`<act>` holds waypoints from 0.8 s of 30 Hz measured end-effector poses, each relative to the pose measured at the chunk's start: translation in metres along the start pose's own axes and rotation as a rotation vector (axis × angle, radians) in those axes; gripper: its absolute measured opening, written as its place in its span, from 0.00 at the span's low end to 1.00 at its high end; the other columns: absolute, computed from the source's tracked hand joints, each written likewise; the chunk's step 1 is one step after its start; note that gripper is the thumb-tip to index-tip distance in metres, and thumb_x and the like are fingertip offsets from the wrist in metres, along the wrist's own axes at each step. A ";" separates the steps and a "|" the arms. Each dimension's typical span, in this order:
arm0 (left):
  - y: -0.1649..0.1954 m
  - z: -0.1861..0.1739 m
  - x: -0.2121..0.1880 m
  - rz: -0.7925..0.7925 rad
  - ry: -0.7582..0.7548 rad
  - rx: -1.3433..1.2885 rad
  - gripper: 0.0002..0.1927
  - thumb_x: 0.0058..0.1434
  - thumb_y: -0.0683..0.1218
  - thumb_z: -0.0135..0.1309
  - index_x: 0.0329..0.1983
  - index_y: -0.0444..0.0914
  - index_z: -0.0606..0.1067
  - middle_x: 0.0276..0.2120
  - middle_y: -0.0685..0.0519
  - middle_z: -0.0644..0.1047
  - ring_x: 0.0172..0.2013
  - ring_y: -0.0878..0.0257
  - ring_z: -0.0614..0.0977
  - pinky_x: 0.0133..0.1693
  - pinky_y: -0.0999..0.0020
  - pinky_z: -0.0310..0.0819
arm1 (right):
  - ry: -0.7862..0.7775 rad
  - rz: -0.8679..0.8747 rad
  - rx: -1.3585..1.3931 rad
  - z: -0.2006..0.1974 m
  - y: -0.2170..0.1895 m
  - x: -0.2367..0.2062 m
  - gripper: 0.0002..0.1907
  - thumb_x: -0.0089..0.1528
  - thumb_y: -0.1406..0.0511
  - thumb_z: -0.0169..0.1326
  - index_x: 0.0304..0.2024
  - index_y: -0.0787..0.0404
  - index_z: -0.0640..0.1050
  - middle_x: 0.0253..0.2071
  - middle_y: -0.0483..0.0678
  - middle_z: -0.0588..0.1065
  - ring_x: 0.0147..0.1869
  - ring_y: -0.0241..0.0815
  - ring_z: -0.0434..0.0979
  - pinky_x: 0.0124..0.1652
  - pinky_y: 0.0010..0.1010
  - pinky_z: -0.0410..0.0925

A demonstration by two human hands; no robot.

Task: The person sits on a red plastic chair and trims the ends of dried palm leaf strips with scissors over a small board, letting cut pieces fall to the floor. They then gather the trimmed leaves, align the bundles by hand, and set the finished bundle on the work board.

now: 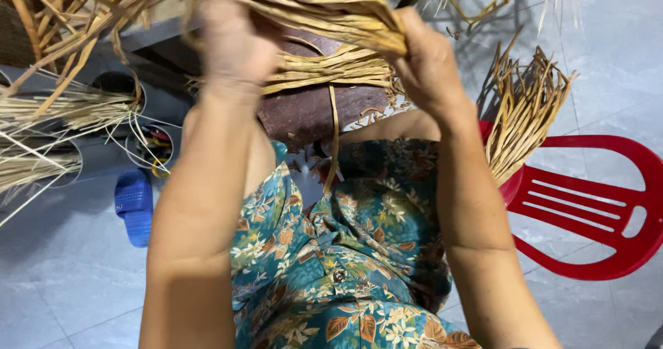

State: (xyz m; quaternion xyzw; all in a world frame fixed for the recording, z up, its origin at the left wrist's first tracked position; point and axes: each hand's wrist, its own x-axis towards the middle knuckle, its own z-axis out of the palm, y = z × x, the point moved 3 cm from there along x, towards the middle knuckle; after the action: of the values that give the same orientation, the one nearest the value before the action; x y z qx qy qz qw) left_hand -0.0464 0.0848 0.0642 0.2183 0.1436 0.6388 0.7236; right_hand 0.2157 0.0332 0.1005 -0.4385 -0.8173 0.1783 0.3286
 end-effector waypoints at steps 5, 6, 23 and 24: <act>0.101 -0.080 -0.005 0.341 0.035 0.011 0.12 0.74 0.54 0.56 0.46 0.42 0.77 0.41 0.56 0.79 0.44 0.62 0.78 0.49 0.62 0.71 | -0.065 0.093 -0.077 -0.001 0.053 0.007 0.08 0.69 0.74 0.54 0.50 0.63 0.71 0.40 0.57 0.73 0.44 0.59 0.76 0.46 0.42 0.70; 0.123 -0.093 -0.010 0.411 0.062 0.010 0.12 0.76 0.54 0.55 0.44 0.41 0.76 0.39 0.56 0.78 0.41 0.63 0.77 0.46 0.64 0.69 | -0.055 0.115 -0.088 0.005 0.065 0.008 0.08 0.69 0.73 0.52 0.49 0.62 0.71 0.40 0.56 0.74 0.43 0.59 0.76 0.46 0.43 0.70; 0.177 -0.190 -0.089 0.909 0.822 0.875 0.34 0.67 0.47 0.68 0.63 0.28 0.60 0.61 0.32 0.69 0.58 0.43 0.74 0.65 0.41 0.65 | -0.534 0.215 -0.569 0.113 0.147 -0.013 0.18 0.64 0.64 0.52 0.57 0.50 0.76 0.48 0.54 0.73 0.55 0.57 0.72 0.49 0.54 0.63; 0.168 -0.181 -0.085 0.991 0.833 1.092 0.37 0.72 0.46 0.69 0.68 0.27 0.56 0.65 0.33 0.64 0.63 0.44 0.70 0.68 0.47 0.58 | -0.540 0.228 -0.585 0.115 0.147 -0.013 0.19 0.64 0.64 0.52 0.58 0.49 0.76 0.47 0.54 0.73 0.55 0.57 0.72 0.48 0.54 0.63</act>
State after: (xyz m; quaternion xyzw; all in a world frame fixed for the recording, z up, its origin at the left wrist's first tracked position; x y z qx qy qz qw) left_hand -0.2913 0.0400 -0.0137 0.3217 0.5747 0.7514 0.0411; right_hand 0.2299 0.1030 -0.0724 -0.5387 -0.8364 0.0824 -0.0581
